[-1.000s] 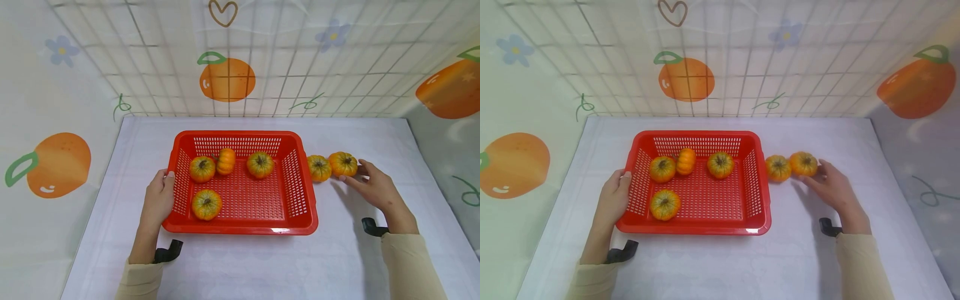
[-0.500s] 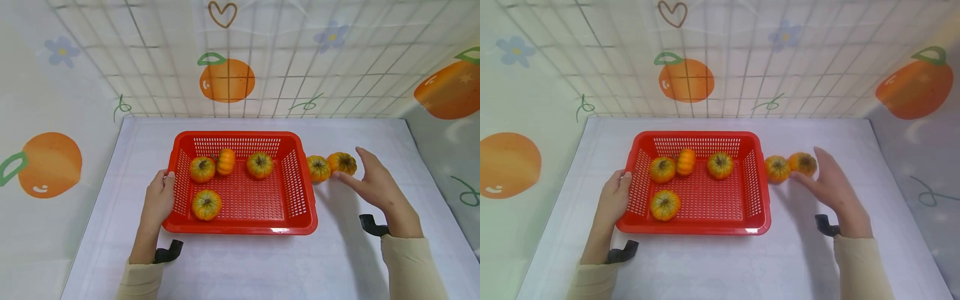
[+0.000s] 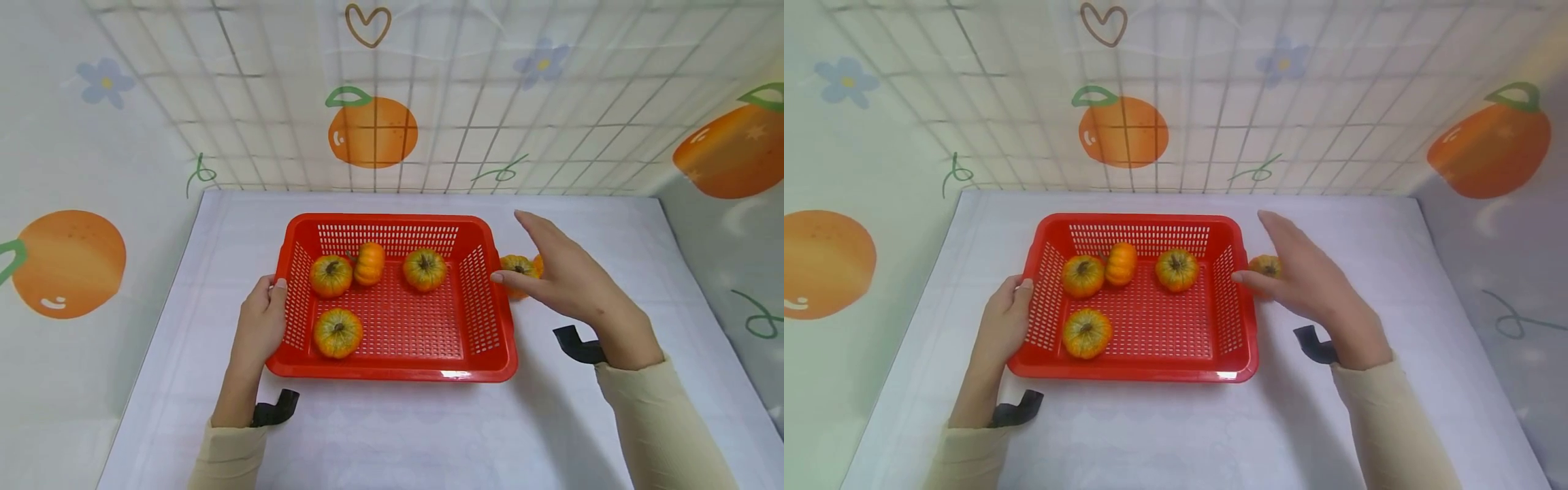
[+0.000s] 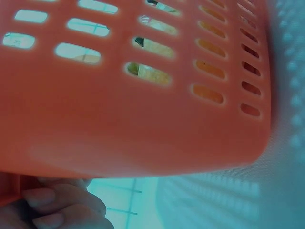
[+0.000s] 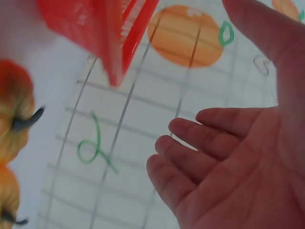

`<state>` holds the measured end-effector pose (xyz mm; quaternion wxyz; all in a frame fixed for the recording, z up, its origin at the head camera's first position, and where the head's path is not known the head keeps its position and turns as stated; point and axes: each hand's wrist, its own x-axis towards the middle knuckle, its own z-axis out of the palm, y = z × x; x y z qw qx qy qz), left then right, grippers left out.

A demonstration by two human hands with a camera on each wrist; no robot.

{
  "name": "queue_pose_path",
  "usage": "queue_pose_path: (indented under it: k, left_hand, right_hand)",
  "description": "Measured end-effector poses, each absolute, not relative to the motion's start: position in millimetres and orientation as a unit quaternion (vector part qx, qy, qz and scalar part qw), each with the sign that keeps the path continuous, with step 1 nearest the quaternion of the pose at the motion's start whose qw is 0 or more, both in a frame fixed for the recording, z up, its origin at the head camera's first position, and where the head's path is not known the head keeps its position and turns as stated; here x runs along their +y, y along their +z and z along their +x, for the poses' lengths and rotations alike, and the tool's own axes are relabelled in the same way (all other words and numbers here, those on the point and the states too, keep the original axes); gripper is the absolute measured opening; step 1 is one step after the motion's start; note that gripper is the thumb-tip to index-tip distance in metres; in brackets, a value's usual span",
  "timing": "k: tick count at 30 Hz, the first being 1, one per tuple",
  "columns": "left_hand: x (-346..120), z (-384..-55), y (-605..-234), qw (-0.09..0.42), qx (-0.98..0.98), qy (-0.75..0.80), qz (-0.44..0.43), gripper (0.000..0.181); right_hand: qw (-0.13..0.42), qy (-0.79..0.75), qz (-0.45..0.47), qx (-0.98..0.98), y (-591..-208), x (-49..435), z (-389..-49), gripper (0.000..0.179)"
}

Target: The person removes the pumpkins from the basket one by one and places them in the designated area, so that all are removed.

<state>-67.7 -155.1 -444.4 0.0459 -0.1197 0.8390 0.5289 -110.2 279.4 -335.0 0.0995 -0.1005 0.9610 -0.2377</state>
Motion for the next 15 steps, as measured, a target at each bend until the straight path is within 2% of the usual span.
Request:
queue_pose_path:
  k: [8, 15]
  left_hand:
    - [-153.9, -68.3, -444.2, 0.060, 0.837, 0.529, -0.125, 0.052]
    - [-156.3, -69.0, -445.2, 0.055, 0.835, 0.533, -0.123, 0.051]
  right_hand:
    - [0.121, -0.239, -0.142, 0.953, -337.6, 252.0, -121.2, 0.104]
    - [0.133, -0.225, -0.201, 0.944, -360.6, 235.9, -143.9, 0.095]
